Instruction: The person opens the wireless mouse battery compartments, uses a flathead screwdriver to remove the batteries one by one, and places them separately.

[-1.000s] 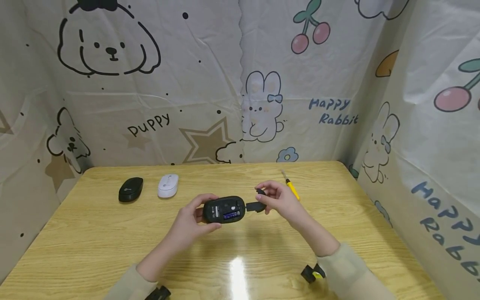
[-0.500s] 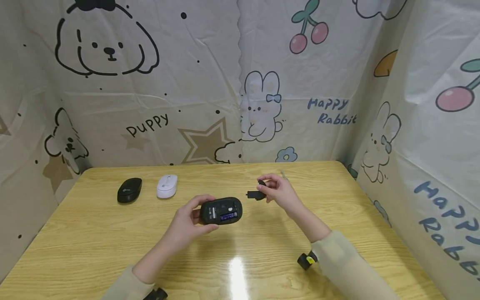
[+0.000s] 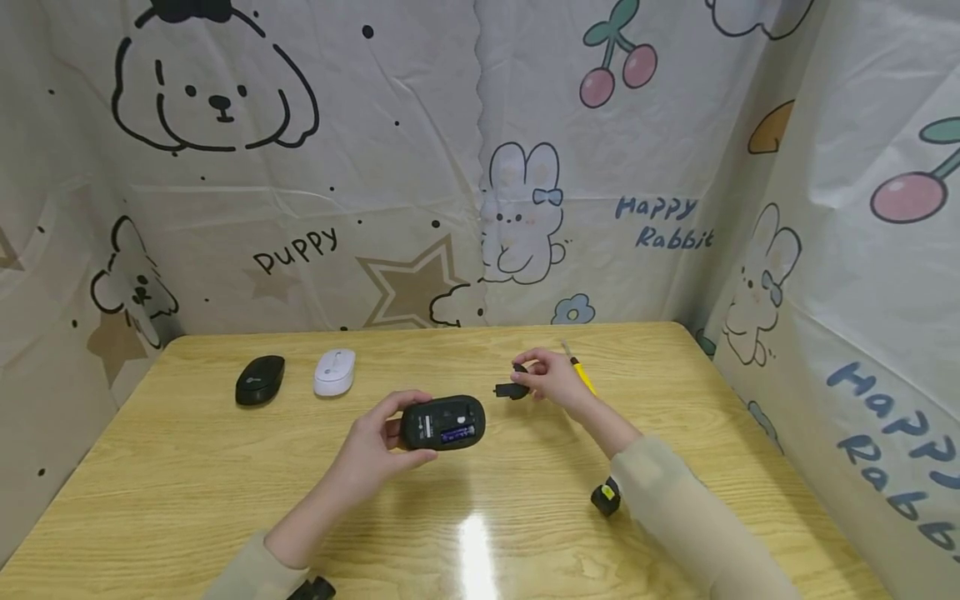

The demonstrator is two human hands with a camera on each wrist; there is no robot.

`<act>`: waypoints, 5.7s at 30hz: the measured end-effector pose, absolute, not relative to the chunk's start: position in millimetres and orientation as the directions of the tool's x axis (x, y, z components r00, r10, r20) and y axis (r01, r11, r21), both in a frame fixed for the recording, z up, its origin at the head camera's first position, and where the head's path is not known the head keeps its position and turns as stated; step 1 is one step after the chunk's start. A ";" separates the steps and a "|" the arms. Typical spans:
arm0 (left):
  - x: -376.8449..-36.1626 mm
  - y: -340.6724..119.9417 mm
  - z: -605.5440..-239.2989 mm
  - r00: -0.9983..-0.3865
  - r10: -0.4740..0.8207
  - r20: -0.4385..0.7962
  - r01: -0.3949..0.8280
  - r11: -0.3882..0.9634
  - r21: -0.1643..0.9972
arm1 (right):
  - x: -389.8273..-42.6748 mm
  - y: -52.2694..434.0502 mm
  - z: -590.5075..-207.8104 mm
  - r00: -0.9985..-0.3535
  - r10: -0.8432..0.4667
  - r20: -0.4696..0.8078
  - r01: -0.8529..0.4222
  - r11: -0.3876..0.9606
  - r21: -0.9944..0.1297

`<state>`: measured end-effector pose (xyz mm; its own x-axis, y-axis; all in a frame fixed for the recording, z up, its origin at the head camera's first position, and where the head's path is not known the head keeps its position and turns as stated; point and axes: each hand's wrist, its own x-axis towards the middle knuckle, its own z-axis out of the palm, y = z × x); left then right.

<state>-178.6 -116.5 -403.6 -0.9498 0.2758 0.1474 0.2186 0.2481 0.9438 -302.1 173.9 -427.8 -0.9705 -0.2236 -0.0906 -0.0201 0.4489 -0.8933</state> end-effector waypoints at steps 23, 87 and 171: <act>-177.7 -112.7 -405.0 -0.945 0.289 0.156 0.230 0.244 0.942 | -331.2 170.8 -456.4 -0.978 -0.177 -0.115 -0.031 0.659 -0.752; -176.3 -119.4 -402.1 -0.961 0.254 0.107 0.168 0.230 0.959 | -310.1 273.1 -446.9 -0.982 -0.107 0.155 -0.182 0.760 -0.625; -177.8 -126.0 -401.6 -0.952 0.292 0.089 0.117 0.080 0.990 | -307.2 292.4 -409.7 -0.984 -0.016 0.178 -0.132 0.738 -0.662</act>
<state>-177.8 -126.0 -401.6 -0.9521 0.2923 0.0893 0.1173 0.0797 0.9899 -307.2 292.4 -409.7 -0.9839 -0.0159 0.1778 -0.1315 0.7382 -0.6616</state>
